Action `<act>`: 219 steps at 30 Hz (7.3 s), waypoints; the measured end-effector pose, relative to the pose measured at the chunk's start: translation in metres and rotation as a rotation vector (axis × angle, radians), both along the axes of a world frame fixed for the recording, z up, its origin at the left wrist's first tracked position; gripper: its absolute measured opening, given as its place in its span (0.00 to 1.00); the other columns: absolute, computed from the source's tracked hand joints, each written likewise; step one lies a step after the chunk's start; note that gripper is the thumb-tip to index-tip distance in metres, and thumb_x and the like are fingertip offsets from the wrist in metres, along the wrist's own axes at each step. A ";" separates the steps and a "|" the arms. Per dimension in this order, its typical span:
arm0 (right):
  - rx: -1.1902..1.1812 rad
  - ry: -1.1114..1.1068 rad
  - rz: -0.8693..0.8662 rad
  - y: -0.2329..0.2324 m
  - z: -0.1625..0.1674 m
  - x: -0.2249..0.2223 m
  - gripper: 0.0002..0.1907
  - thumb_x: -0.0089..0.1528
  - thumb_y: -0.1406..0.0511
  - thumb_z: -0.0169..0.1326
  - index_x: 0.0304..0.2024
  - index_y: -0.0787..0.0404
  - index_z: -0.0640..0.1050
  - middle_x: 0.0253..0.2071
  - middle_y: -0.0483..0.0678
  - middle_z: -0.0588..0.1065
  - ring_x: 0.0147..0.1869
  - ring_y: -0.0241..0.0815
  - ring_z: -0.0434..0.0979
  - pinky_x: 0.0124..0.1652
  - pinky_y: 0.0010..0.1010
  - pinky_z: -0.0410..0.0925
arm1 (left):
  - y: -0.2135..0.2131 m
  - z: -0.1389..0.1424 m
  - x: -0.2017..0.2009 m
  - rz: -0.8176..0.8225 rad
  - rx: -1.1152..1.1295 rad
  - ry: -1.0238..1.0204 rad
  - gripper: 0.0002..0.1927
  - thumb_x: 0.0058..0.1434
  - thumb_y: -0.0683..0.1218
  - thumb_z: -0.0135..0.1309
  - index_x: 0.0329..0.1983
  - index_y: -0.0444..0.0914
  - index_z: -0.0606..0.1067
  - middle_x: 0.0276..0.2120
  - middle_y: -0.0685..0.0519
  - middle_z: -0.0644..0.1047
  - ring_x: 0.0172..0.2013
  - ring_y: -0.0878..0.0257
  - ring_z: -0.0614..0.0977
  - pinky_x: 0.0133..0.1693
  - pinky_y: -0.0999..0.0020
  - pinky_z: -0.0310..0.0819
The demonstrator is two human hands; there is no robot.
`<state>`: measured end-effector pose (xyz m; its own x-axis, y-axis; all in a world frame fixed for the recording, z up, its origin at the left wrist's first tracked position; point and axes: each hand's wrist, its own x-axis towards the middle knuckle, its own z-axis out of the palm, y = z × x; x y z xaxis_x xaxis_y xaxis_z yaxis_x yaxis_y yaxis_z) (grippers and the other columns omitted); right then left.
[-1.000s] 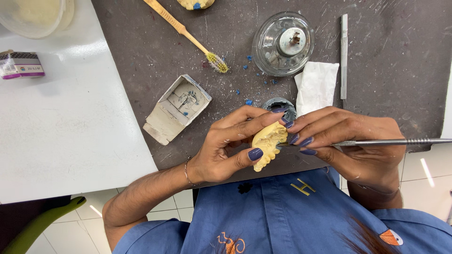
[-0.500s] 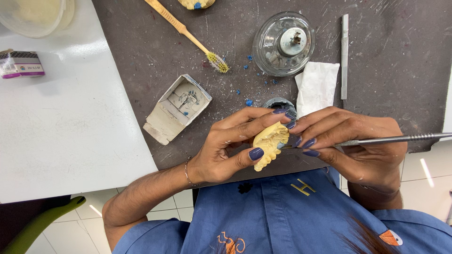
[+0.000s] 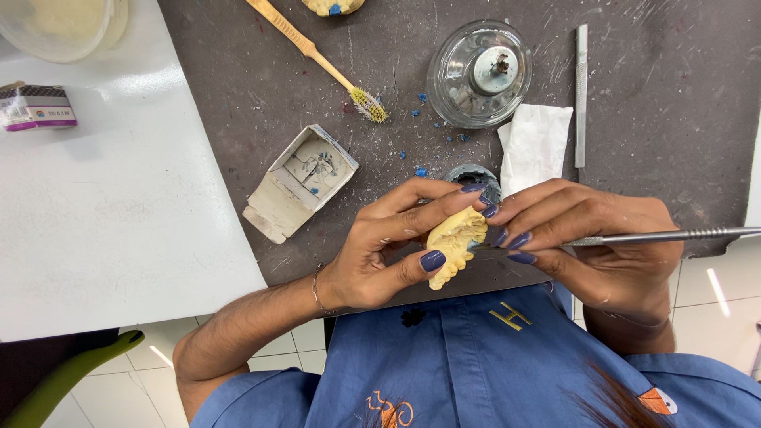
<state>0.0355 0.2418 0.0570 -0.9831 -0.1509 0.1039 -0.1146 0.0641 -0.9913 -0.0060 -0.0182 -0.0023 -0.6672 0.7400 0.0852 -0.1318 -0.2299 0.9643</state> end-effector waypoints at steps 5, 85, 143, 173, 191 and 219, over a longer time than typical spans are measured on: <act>0.004 0.035 0.040 0.001 -0.003 0.000 0.05 0.57 0.73 0.62 0.35 0.65 0.78 0.36 0.54 0.80 0.53 0.54 0.85 0.48 0.40 0.81 | -0.001 0.001 0.000 0.000 0.002 0.000 0.26 0.79 0.56 0.50 0.72 0.35 0.68 0.65 0.44 0.70 0.60 0.60 0.76 0.62 0.69 0.79; 0.219 0.238 -0.025 -0.019 -0.005 0.008 0.10 0.64 0.78 0.54 0.44 0.66 0.67 0.46 0.58 0.74 0.59 0.66 0.80 0.56 0.48 0.80 | 0.007 -0.012 0.023 0.037 0.277 -0.279 0.33 0.74 0.40 0.58 0.76 0.37 0.54 0.69 0.48 0.61 0.72 0.57 0.64 0.71 0.60 0.74; 0.181 0.296 -0.187 -0.023 -0.006 -0.002 0.08 0.63 0.72 0.60 0.40 0.65 0.73 0.42 0.58 0.78 0.52 0.57 0.84 0.46 0.36 0.83 | 0.007 -0.020 0.027 0.015 0.301 -0.351 0.36 0.76 0.42 0.55 0.80 0.37 0.50 0.68 0.46 0.61 0.70 0.59 0.65 0.68 0.64 0.74; 0.100 0.296 -0.152 -0.018 -0.014 0.005 0.09 0.64 0.70 0.59 0.41 0.66 0.72 0.42 0.59 0.77 0.52 0.58 0.84 0.49 0.41 0.83 | 0.004 -0.021 0.030 0.011 0.303 -0.375 0.35 0.75 0.44 0.55 0.77 0.35 0.51 0.66 0.48 0.61 0.69 0.59 0.65 0.69 0.64 0.72; 0.133 0.339 -0.325 -0.014 -0.035 0.012 0.12 0.68 0.68 0.59 0.47 0.65 0.69 0.47 0.62 0.76 0.48 0.54 0.85 0.44 0.36 0.83 | 0.009 -0.004 0.020 -0.026 0.377 -0.509 0.38 0.76 0.49 0.55 0.79 0.38 0.48 0.73 0.43 0.58 0.72 0.55 0.63 0.77 0.58 0.61; 0.167 0.357 -0.557 0.027 -0.075 0.071 0.28 0.71 0.46 0.38 0.35 0.65 0.59 0.28 0.63 0.74 0.21 0.51 0.78 0.23 0.38 0.77 | 0.005 0.002 -0.002 -0.203 0.464 -0.844 0.51 0.66 0.65 0.61 0.81 0.38 0.51 0.71 0.32 0.61 0.71 0.39 0.67 0.71 0.51 0.66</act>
<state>0.1060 0.2692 -0.0178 -0.8286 0.3255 0.4554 -0.3381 0.3573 -0.8706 -0.0077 -0.0130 -0.0008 -0.5067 0.8607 -0.0494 -0.8143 -0.4591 0.3551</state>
